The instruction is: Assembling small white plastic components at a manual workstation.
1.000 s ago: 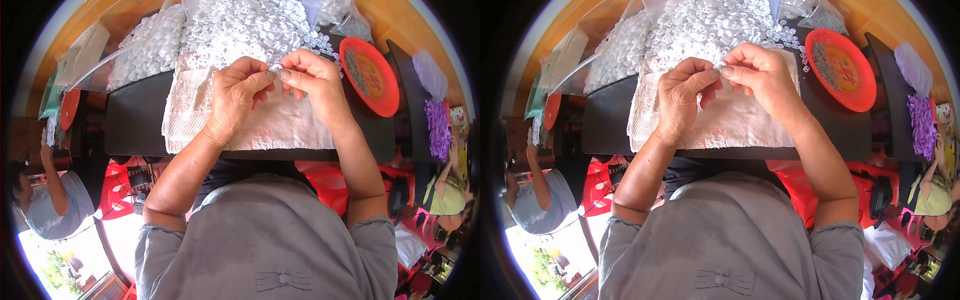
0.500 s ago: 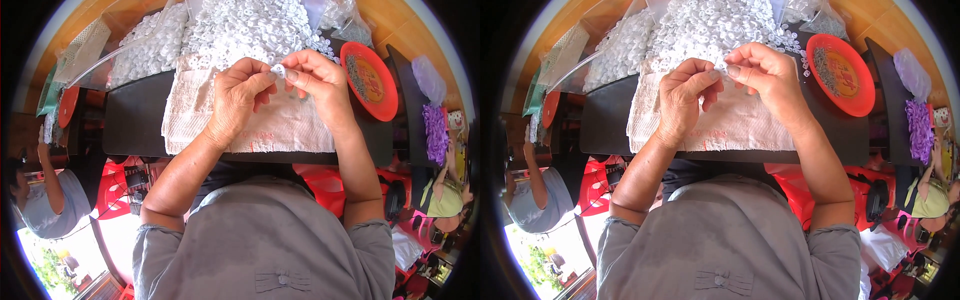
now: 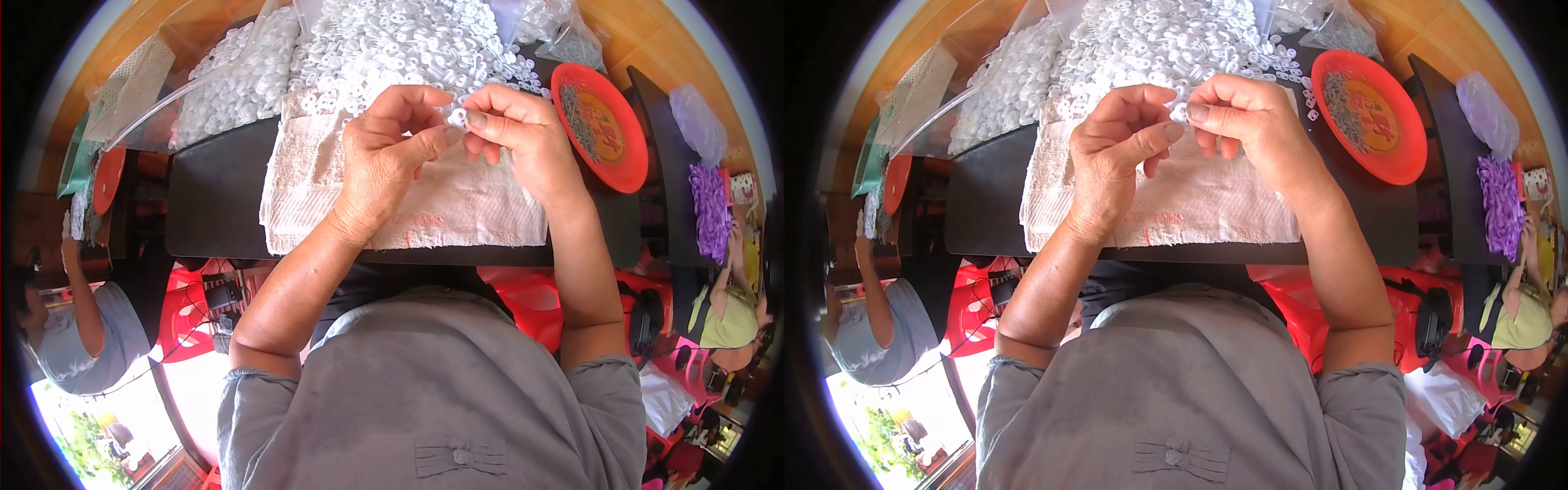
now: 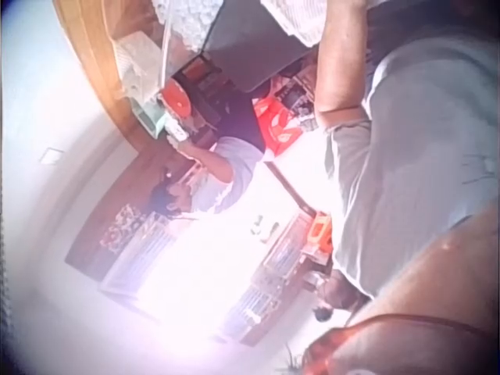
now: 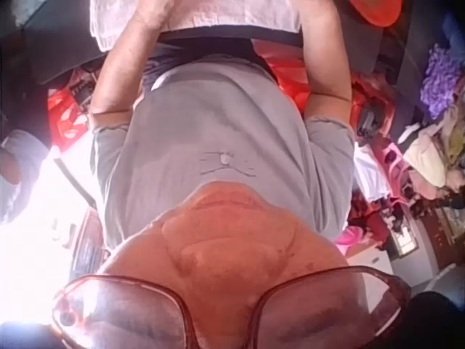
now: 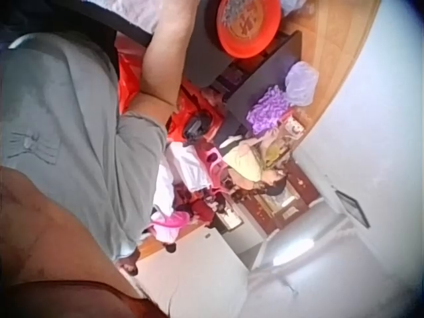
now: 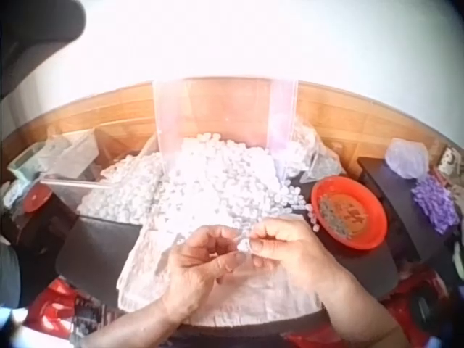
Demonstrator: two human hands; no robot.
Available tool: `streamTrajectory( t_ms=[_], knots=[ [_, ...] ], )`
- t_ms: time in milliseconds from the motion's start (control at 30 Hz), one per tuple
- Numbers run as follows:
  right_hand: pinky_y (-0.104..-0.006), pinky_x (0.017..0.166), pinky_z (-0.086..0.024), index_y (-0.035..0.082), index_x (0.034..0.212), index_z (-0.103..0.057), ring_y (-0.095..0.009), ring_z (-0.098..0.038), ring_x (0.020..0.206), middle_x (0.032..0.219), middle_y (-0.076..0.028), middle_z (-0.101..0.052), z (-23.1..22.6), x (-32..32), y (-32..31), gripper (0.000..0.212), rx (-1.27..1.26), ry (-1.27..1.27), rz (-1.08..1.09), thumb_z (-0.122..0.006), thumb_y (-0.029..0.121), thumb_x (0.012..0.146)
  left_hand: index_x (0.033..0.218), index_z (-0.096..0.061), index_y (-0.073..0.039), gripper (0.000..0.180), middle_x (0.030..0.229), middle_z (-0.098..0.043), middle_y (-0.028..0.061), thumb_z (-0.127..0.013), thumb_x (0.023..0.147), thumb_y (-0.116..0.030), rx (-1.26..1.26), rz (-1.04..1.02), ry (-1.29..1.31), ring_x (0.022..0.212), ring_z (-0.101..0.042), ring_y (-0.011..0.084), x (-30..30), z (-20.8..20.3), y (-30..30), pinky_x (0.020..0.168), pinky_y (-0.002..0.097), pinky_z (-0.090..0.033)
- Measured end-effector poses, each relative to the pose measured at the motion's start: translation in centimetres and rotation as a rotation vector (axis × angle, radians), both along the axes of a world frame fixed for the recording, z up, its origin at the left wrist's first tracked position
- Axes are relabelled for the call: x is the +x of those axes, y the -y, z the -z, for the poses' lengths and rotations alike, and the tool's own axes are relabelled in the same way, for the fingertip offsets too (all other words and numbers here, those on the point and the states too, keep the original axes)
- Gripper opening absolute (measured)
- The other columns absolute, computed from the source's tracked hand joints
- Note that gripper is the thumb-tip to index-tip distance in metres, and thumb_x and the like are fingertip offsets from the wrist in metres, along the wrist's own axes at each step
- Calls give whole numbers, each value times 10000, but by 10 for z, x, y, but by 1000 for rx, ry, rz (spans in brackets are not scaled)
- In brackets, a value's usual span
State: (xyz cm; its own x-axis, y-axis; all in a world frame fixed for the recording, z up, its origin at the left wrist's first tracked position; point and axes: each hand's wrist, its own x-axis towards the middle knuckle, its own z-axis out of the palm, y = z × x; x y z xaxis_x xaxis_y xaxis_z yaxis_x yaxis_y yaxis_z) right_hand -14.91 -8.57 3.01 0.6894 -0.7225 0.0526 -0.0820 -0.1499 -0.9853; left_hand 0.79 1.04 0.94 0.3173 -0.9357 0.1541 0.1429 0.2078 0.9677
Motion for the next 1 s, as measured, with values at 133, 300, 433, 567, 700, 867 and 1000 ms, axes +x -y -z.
streamTrajectory(
  t_ms=[133,300,433,567,700,867,1000],
  knots=[
    [-198,541,-381,22,893,-631,-76,-572,625,707,-19,-615,-3,-4,3,189,23,-12,-81,-598,207,915,998,-667,-15,130,788,-660,47,-658,869,-35,8,59,47,643,-561,62,1,0,0,512,187,-417],
    [-193,535,-374,26,880,-629,-71,-570,619,706,-15,-613,0,-2,1,183,-2,-36,-74,-601,204,906,935,-668,7,89,777,-663,54,-655,879,-61,114,55,20,616,-558,71,3,-1,2,504,196,-418],
    [-194,508,-371,18,874,-640,-53,-524,592,687,-8,-598,4,0,0,85,-24,16,-84,-615,99,877,906,-659,23,96,757,-662,72,-653,872,-66,159,76,-36,581,-552,87,6,-2,3,488,208,-415],
    [-181,526,-397,6,898,-645,-53,-537,610,749,-12,-620,1,4,-6,63,29,96,-29,-645,40,845,882,-646,32,88,738,-658,99,-648,850,-50,174,95,-171,552,-557,114,9,-1,5,468,223,-413],
    [-201,571,-413,2,955,-626,-74,-573,693,842,-28,-630,3,3,-5,116,-29,84,-25,-640,37,846,882,-639,30,85,732,-656,104,-645,845,-46,172,105,-208,547,-565,125,11,2,6,463,230,-419],
    [-193,602,-422,1,978,-618,-65,-578,742,876,-19,-634,4,4,-6,129,-144,58,13,-622,6,849,901,-641,28,82,740,-662,102,-642,846,-32,171,115,-211,552,-574,118,10,1,6,458,223,-420],
    [-200,640,-479,-5,940,-646,-55,-589,736,830,-13,-655,11,8,-7,131,-245,157,17,-658,-20,810,923,-644,25,86,748,-668,102,-633,850,-19,168,121,-222,559,-580,110,8,2,7,453,214,-416]
  ],
)
